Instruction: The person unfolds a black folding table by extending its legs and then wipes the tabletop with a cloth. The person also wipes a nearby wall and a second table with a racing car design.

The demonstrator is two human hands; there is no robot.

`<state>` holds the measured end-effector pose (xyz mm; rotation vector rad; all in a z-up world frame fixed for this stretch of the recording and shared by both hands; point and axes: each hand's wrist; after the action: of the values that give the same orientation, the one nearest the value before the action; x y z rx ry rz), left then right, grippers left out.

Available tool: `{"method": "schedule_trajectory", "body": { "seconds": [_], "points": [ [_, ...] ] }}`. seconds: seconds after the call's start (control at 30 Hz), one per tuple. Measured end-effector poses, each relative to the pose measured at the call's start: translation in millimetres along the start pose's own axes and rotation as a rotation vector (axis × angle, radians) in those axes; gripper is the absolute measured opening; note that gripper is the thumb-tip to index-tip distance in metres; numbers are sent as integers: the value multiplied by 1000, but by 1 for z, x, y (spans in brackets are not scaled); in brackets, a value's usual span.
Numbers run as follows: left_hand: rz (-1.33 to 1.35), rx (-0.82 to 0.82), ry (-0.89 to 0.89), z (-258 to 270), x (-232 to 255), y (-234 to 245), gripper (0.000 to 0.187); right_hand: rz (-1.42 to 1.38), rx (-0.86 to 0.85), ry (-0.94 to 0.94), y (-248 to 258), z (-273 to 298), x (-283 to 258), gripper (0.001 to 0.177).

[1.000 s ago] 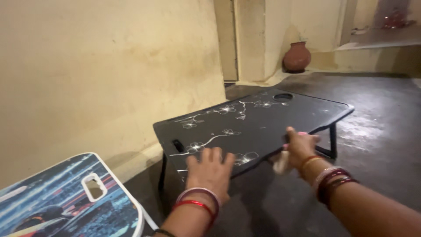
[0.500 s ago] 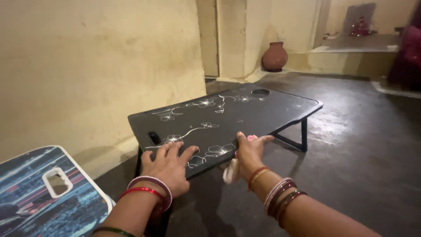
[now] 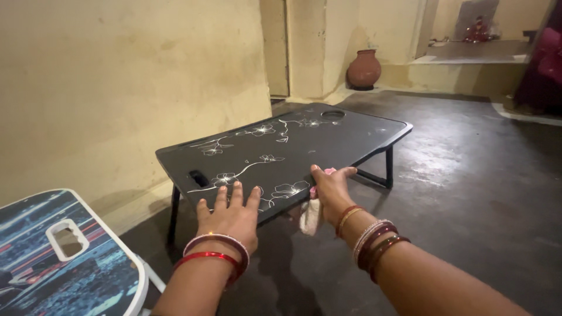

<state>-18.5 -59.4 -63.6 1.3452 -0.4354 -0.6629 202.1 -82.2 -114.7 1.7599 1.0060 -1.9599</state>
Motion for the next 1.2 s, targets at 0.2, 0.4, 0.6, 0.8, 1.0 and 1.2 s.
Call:
{"method": "schedule_trajectory", "body": {
  "seconds": [0.2, 0.4, 0.6, 0.8, 1.0, 1.2],
  "points": [
    [31, 33, 26, -7, 2, -3, 75, 11, -45, -96, -6, -8, -6, 109],
    [62, 46, 43, -14, 3, -4, 74, 72, -66, -86, -6, -24, 0, 109],
    [67, 59, 51, -17, 5, -4, 73, 100, -116, -125, -5, -42, 2, 112],
    [73, 44, 62, -22, 4, -2, 70, 134, -133, -111, -11, -53, 4, 114],
    [69, 58, 82, -28, 2, -3, 67, 154, -136, -138, -21, -49, -3, 114],
    [23, 80, 91, -29, 1, -3, 64, 133, -176, -96, -23, -54, 0, 115]
  ]
}}
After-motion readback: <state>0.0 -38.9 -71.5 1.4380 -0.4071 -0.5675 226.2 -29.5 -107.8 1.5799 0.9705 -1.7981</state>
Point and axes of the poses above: each hand's wrist, its own z-axis away from the middle knuckle, its own y-axis out of the back of the hand, x = y × z, and after that the axes turned 11 degrees about -x, right-handed
